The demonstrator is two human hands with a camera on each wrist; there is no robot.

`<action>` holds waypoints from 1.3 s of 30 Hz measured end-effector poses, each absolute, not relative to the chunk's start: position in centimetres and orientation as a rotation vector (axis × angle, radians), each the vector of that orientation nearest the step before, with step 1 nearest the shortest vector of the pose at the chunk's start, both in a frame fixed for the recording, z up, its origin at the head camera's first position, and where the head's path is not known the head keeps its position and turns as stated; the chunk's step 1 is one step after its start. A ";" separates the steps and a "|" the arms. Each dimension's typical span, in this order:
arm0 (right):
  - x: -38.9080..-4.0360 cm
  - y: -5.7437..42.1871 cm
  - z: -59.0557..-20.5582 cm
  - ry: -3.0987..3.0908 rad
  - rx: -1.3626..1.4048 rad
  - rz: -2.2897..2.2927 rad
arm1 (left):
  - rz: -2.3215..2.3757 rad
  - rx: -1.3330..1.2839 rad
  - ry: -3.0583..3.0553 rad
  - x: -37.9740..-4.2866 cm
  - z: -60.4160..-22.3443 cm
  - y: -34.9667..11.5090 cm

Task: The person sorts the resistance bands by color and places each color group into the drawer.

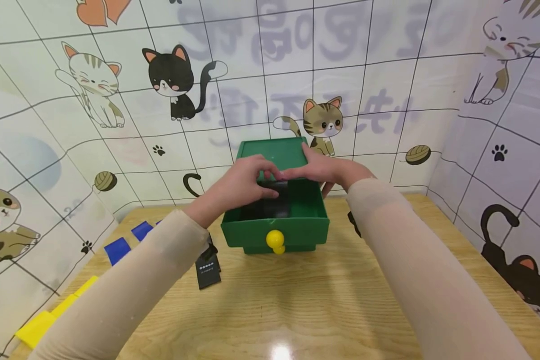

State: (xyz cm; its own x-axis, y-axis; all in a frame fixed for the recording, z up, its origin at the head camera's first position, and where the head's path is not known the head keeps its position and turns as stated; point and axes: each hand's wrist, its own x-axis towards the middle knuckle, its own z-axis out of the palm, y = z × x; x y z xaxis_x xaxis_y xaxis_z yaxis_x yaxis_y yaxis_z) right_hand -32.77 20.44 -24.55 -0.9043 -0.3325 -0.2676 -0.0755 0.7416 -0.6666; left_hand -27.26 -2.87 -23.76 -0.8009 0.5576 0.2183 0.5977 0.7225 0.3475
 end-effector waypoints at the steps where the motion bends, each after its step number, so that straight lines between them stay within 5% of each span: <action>1: -32.8 20.4 -24.6 2.574 -0.315 -0.959 | -0.622 -0.952 -2.820 -27.2 -23.8 -2.9; 23: -32.8 20.3 -24.5 2.571 -0.296 -0.965 | -0.768 -0.952 -2.779 -27.5 -23.2 -4.4; 39: -32.9 20.3 -24.7 2.586 -0.294 -0.956 | -0.870 -0.800 -2.797 -26.9 -22.2 -9.6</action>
